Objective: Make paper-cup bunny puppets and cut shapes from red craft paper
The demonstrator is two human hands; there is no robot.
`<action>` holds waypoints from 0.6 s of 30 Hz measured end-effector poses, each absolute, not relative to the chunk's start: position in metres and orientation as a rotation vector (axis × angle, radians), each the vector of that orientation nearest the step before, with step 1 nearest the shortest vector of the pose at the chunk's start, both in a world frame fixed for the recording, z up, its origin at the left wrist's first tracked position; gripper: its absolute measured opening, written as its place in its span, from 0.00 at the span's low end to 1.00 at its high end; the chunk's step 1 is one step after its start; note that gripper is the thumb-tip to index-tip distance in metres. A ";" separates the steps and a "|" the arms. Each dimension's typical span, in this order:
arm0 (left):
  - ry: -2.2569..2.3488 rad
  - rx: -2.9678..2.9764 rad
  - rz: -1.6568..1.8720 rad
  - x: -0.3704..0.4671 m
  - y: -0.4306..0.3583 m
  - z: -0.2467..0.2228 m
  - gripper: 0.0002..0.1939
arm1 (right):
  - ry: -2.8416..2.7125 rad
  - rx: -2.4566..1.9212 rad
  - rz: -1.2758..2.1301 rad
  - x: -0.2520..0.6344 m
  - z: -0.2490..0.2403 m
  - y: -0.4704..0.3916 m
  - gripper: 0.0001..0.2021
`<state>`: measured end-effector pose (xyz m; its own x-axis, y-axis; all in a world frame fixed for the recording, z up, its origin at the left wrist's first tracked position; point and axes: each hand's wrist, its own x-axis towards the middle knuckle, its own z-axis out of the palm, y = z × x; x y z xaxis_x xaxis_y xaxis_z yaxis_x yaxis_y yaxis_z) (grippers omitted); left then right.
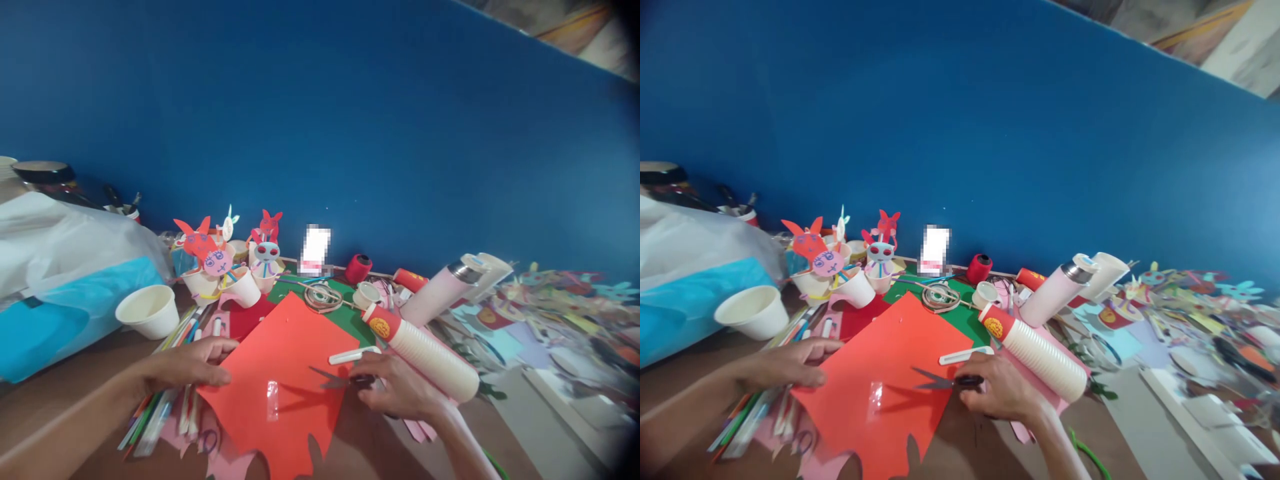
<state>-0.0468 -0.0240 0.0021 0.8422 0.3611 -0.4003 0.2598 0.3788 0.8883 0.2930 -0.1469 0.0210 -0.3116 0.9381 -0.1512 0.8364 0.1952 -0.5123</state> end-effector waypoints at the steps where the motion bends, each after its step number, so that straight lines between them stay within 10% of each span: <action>1: 0.586 1.185 0.078 -0.043 -0.026 0.001 0.28 | -2.233 -1.616 0.884 0.293 0.023 -0.142 0.13; 6: 0.651 1.161 0.178 -0.034 -0.031 0.004 0.25 | -1.529 -1.078 1.672 0.277 0.001 -0.107 0.16; 18: 0.703 1.244 0.071 -0.062 -0.022 0.041 0.24 | -0.999 -0.699 1.784 0.211 -0.023 -0.093 0.22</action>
<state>-0.0619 -0.0224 0.0413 0.7904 0.4165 -0.4492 0.3183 0.3473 0.8821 0.2114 -0.0935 -0.0234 -0.3935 0.9188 -0.0314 -0.4534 -0.2237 -0.8628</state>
